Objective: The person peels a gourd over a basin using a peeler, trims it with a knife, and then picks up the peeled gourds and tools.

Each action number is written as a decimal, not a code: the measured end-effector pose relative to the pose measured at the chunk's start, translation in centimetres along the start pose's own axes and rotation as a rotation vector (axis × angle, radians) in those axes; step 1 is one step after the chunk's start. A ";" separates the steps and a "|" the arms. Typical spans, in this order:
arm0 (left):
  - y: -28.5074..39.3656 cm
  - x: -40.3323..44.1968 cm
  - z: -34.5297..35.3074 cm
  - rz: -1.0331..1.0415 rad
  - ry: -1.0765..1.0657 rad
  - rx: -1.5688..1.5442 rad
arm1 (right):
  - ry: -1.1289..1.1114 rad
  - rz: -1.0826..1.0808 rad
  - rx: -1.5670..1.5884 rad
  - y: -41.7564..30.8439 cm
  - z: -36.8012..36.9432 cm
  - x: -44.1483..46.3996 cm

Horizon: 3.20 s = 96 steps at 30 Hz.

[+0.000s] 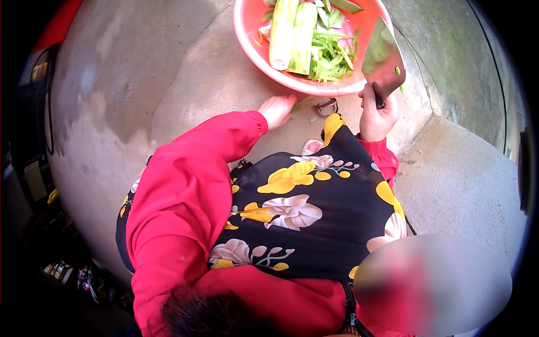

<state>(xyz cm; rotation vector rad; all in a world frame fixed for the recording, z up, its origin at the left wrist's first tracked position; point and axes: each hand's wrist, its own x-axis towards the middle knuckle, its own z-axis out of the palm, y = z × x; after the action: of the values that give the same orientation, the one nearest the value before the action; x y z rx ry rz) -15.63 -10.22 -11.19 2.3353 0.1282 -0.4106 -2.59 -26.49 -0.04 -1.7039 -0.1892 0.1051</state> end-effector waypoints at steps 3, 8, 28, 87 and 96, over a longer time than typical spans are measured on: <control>-0.6 0.5 0.8 -0.008 0.019 0.054 | -0.028 0.010 -0.046 0.0 0.1 -0.1; 0.3 0.7 1.7 -0.083 -0.030 0.094 | -0.022 0.006 -0.048 0.1 0.1 -0.1; 3.0 2.5 4.4 0.145 -0.154 0.125 | -0.106 -0.097 -0.320 -0.7 -0.2 0.5; 9.9 14.0 -14.4 0.210 0.177 0.333 | -0.139 -0.291 -1.003 -1.0 -4.3 3.2; 7.2 15.9 -13.7 0.185 0.275 0.291 | -0.266 -0.260 -0.981 -1.5 -4.7 2.3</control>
<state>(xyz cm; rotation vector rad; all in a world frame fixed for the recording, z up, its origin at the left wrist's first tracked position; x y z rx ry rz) 4.42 -6.26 -2.45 2.6542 -0.0192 -0.0135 0.41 -30.39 2.20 -2.6146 -0.7508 0.0430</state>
